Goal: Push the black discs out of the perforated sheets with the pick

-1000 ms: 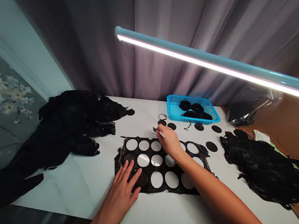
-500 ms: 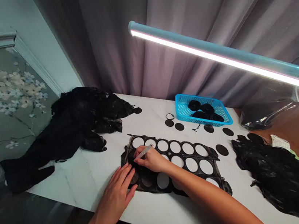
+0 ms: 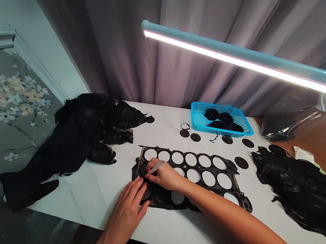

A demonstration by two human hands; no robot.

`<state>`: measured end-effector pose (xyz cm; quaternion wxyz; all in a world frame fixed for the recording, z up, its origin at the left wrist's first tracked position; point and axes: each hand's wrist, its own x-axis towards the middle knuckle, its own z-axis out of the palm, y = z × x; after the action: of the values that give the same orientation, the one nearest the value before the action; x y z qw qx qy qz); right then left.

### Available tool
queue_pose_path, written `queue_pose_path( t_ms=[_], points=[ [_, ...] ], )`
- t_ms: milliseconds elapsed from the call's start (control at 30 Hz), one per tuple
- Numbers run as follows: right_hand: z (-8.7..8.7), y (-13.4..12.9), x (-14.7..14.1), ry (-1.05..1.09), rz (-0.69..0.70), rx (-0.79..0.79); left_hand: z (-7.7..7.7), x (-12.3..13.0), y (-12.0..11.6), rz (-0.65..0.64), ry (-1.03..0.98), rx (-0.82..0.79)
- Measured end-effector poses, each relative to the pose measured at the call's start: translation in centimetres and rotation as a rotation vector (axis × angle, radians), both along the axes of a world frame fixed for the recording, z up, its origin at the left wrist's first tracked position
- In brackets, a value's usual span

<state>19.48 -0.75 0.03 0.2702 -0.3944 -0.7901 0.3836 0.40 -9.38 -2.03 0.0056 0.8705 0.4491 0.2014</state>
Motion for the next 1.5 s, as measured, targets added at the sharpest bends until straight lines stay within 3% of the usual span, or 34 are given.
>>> queue_pose_path(
  t_ms=[133, 267, 400, 467, 533, 600, 667, 733, 833, 933, 1100, 1500],
  points=[
    [0.1, -1.1, -0.5, -0.105, 0.007, 0.151, -0.2, 0.0, 0.1, -0.015, 0.005, 0.0],
    [-0.4, -1.6, -0.9, -0.101, -0.017, 0.167, -0.3, 0.0, 0.2, -0.02, -0.013, 0.0],
    [-0.9, -0.3, 0.1, -0.202, -0.03, 0.282, -0.2, 0.0, 0.3, -0.022, -0.039, -0.007],
    [-0.6, 1.3, 1.8, -0.219, -0.202, 0.339, 0.0, 0.0, 0.3, -0.019, -0.05, -0.015],
    [0.2, 3.0, 3.8, -0.176, -0.491, 0.353, 0.1, -0.1, 0.3, -0.019, -0.06, -0.019],
    [1.1, 3.8, 5.2, -0.098, -0.634, 0.325, 0.4, -0.2, 0.2, -0.021, -0.07, -0.015],
    [1.9, 3.2, 5.3, -0.012, -0.57, 0.235, 0.7, -0.4, -0.2, -0.008, -0.079, 0.003],
    [2.2, 1.2, 4.1, 0.04, -0.394, 0.121, 1.1, -0.7, -0.9, 0.01, -0.089, 0.017],
    [1.8, -2.5, 1.3, 0.015, -0.165, -0.001, 1.6, -1.2, -2.4, 0.01, -0.096, 0.017],
    [0.9, -4.8, -0.6, 0.0, -0.054, -0.076, 1.6, -1.5, -3.6, -0.01, -0.078, 0.008],
    [0.2, -5.5, -0.9, 0.112, -0.007, -0.103, 1.2, -1.8, -4.2, -0.023, -0.054, -0.011],
    [-0.1, -5.8, -0.8, 0.114, 0.026, -0.082, 1.2, -1.9, -4.2, -0.039, -0.06, -0.026]
  ],
)
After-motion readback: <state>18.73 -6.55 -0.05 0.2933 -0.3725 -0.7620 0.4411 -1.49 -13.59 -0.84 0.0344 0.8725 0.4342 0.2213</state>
